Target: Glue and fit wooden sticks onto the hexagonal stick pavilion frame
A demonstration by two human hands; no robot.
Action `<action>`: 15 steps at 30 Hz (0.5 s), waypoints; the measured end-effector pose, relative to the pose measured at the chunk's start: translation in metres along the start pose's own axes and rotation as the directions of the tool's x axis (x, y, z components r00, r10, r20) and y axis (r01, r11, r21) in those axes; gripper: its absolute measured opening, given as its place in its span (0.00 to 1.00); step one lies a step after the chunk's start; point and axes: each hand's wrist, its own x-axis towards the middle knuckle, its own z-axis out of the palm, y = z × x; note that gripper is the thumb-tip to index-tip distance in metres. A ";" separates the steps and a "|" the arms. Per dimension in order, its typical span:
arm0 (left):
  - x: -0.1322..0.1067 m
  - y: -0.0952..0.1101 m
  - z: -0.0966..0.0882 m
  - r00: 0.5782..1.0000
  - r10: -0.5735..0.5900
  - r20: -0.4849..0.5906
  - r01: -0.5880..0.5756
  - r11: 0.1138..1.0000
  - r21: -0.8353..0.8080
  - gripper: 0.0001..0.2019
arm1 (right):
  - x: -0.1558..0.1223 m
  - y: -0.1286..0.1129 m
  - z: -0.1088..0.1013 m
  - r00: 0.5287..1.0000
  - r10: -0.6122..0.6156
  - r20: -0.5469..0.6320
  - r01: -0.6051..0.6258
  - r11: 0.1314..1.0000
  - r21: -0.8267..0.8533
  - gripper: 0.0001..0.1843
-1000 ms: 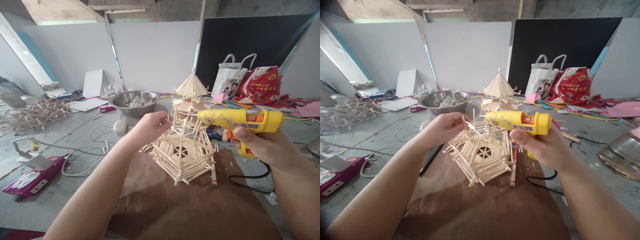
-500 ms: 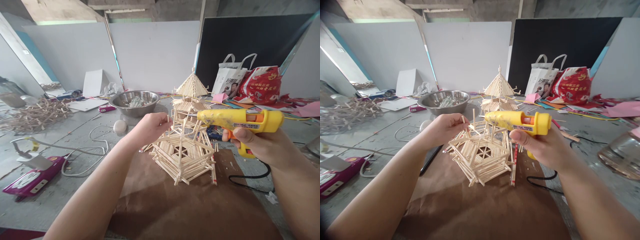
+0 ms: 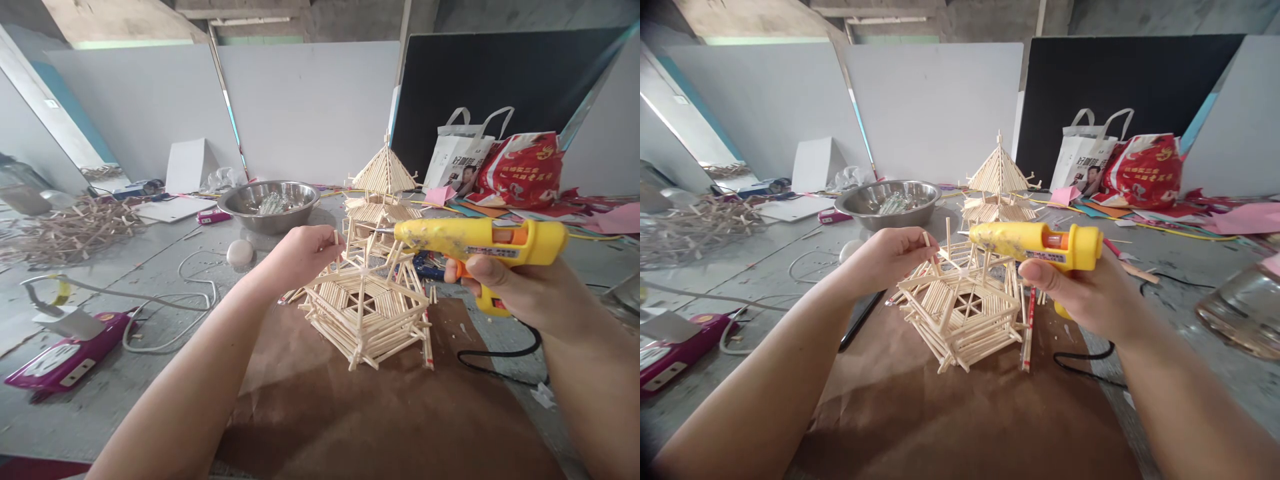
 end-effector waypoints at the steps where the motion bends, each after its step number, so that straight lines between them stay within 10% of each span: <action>1: 0.000 0.000 0.000 1.000 -0.006 -0.001 0.006 1.000 0.001 0.11 | 0.000 0.000 0.000 1.000 -0.001 0.002 0.001 1.000 0.004 0.11; 15: 0.000 0.004 -0.001 1.000 -0.022 0.000 0.022 1.000 0.000 0.09 | -0.001 0.000 -0.001 1.000 -0.001 0.018 0.002 1.000 -0.027 0.12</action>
